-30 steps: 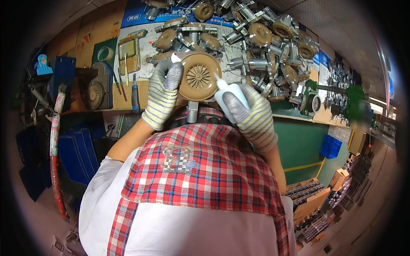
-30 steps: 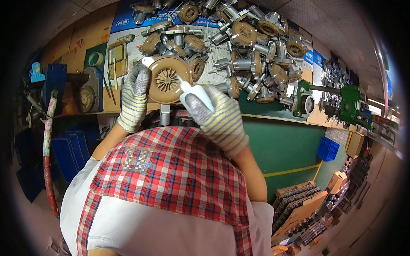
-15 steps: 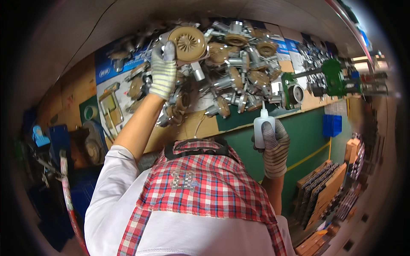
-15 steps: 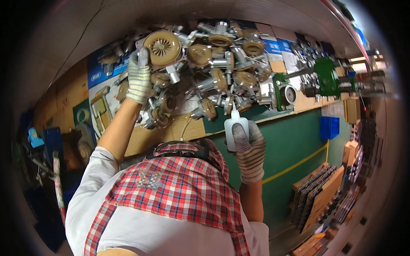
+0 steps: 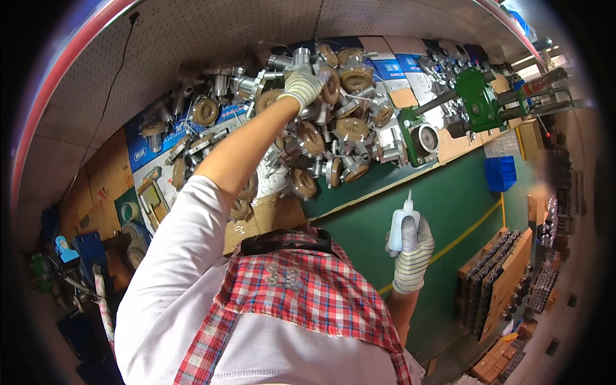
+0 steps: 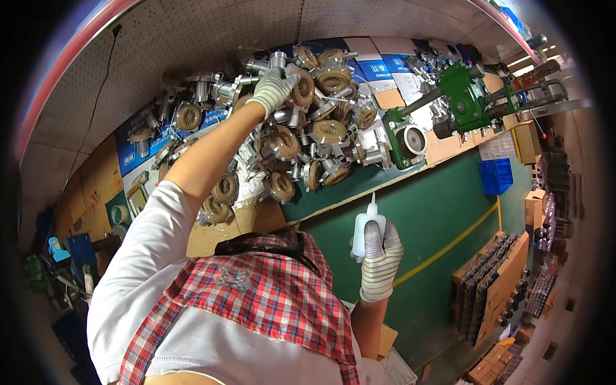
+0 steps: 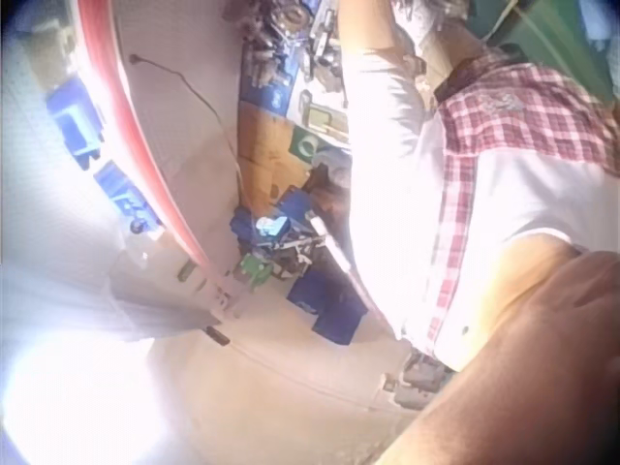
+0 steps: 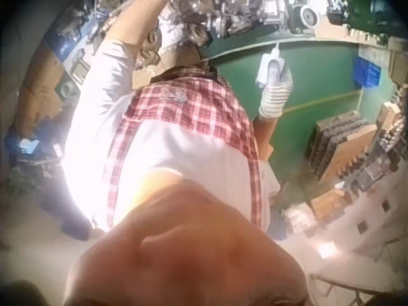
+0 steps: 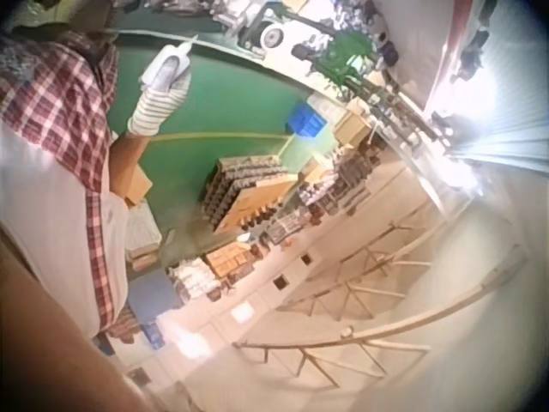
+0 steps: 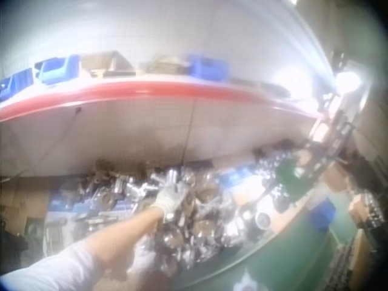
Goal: The person picks up metal fan-like components from a workbench and applies a substance from a white bottle into the center of each part. They handle the parts one at a time, rotate them to access the center, and place them back on the bench after treatment. The person also briefly handles a plastic bag and a cardboard box.
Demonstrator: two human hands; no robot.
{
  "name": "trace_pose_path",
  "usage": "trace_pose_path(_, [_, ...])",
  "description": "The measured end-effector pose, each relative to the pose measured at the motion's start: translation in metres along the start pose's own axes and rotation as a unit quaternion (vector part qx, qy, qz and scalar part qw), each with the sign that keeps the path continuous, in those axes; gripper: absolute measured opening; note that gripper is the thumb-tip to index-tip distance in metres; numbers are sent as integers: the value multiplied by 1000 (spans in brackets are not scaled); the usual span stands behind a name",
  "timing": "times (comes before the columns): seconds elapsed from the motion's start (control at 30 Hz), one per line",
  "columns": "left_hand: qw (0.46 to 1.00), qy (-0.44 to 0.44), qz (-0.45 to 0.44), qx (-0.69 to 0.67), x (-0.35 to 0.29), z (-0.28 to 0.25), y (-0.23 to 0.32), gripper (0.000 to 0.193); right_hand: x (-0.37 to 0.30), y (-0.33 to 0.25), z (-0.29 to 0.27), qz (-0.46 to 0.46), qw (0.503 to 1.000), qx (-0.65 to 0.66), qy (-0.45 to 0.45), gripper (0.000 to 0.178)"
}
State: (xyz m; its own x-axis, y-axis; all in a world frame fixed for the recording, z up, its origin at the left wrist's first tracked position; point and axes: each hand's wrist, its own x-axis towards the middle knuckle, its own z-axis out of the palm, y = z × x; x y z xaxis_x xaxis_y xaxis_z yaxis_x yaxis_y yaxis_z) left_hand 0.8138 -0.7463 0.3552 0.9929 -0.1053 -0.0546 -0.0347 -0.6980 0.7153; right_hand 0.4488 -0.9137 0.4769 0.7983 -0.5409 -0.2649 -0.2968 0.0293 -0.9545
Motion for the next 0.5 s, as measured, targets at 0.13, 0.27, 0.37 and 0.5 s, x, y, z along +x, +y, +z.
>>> trace_pose_path(0.13, [990,-1,-104,-96,29,13,3,63,11,-4,-1,-2,1000,-9,-14,38])
trace_pose_path(0.27, [1000,-16,-5,-9,16,-4,-16,86,20,-4,7,-23,999,0,-26,38])
trace_pose_path(0.37, [998,53,-12,15,-27,-45,-39,74,18,-11,18,-25,998,4,-58,37])
trace_pose_path(0.5, [972,208,-1,-107,-127,-102,-118,44,22,4,24,-53,996,-5,-76,45])
